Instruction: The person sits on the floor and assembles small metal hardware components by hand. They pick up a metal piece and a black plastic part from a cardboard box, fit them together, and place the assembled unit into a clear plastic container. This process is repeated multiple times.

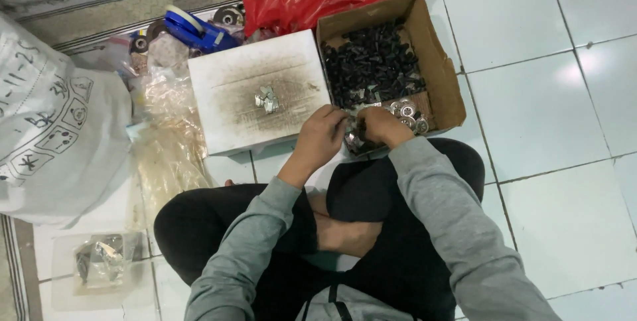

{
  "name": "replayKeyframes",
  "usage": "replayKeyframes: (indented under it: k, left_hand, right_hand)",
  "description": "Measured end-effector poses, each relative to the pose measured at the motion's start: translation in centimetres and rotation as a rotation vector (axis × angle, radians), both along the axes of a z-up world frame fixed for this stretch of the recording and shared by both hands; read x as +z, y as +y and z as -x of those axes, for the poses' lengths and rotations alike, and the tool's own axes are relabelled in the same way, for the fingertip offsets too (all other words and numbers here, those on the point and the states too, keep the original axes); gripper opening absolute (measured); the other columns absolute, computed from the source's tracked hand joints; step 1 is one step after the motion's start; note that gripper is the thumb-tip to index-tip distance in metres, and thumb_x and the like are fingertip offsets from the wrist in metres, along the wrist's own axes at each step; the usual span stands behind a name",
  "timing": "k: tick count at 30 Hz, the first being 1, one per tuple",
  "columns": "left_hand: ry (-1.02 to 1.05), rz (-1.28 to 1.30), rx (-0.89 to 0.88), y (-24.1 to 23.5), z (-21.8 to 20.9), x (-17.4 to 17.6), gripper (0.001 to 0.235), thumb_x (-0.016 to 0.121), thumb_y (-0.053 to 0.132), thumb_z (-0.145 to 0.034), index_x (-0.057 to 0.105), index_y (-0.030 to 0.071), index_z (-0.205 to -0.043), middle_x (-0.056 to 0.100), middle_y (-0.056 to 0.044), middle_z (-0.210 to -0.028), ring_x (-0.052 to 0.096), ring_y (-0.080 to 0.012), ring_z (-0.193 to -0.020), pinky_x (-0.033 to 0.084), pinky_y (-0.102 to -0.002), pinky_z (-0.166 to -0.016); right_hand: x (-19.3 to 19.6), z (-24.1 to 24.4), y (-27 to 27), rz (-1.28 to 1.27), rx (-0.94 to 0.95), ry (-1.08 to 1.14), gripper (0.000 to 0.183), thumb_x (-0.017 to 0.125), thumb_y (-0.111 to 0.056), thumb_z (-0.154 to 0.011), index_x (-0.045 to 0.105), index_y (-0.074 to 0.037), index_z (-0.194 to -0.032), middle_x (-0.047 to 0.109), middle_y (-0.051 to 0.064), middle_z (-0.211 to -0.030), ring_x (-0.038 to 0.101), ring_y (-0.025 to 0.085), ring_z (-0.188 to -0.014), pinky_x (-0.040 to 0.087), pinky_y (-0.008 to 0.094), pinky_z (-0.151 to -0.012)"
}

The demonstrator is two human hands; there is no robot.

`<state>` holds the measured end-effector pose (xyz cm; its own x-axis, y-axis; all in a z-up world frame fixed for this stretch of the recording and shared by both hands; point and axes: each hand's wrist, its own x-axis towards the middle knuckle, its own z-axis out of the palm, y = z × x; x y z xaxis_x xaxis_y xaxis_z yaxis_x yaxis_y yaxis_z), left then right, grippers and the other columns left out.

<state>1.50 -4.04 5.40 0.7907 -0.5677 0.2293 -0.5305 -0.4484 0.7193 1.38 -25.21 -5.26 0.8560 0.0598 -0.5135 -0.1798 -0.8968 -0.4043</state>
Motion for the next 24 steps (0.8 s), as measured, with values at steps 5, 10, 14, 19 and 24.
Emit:
replayKeyframes:
  k: [5, 10, 14, 19, 24]
  left_hand:
    - [0.059, -0.251, -0.145, -5.2, -1.9, -2.0, 0.020, 0.059, -0.001, -0.096, 0.073, -0.007, -0.109, 0.071, -0.023, -0.099, 0.074, -0.0323, -0.087, 0.063, -0.035, -0.073]
    - [-0.102, -0.477, -0.162, -8.7, -2.5, -14.5, 0.015, 0.059, -0.003, -0.091, 0.074, -0.002, -0.092, 0.070, -0.015, -0.083, 0.073, -0.0258, -0.078, 0.062, -0.033, -0.063]
    - [-0.217, -0.586, -0.119, -9.5, -2.0, -15.3, 0.020, 0.060, -0.005, -0.091, 0.070, 0.004, -0.077, 0.065, -0.008, -0.071, 0.068, -0.0193, -0.069, 0.056, -0.028, -0.058]
    - [-0.073, -0.590, -0.154, -8.8, -2.4, -13.2, 0.022, 0.060, -0.004, -0.090, 0.069, 0.004, -0.072, 0.066, -0.009, -0.069, 0.069, -0.0213, -0.067, 0.057, -0.029, -0.058]
    - [0.217, -0.602, -0.260, -9.6, -4.2, -9.4, 0.020, 0.064, -0.001, -0.084, 0.071, 0.006, -0.067, 0.069, -0.013, -0.063, 0.073, -0.0280, -0.064, 0.058, -0.034, -0.054]
  right_hand:
    - [-3.5, -0.4, -0.2, 0.049, -0.140, 0.060, 0.037, 0.070, -0.017, -0.077, 0.077, -0.006, -0.112, 0.075, 0.024, -0.106, 0.071, 0.045, -0.105, 0.059, 0.054, -0.086]
    - [-2.7, -1.2, 1.7, 0.081, -0.429, 0.203, 0.039, 0.055, -0.018, -0.089, 0.072, -0.007, -0.122, 0.071, 0.018, -0.120, 0.065, 0.038, -0.118, 0.052, 0.052, -0.098]
    - [-1.0, -1.7, 2.6, 0.110, -0.756, 0.374, 0.044, 0.037, -0.019, -0.101, 0.067, -0.008, -0.132, 0.066, 0.011, -0.136, 0.057, 0.030, -0.133, 0.045, 0.051, -0.111]
    - [4.0, -0.3, -0.5, 0.216, -0.358, 0.376, 0.041, 0.044, -0.018, -0.097, 0.072, -0.003, -0.123, 0.073, 0.016, -0.124, 0.065, 0.033, -0.124, 0.055, 0.049, -0.100]
    - [2.9, 0.3, -4.0, 0.055, -0.066, 0.235, 0.050, 0.052, -0.015, -0.086, 0.068, 0.004, -0.129, 0.068, 0.029, -0.128, 0.063, 0.044, -0.124, 0.054, 0.054, -0.102]
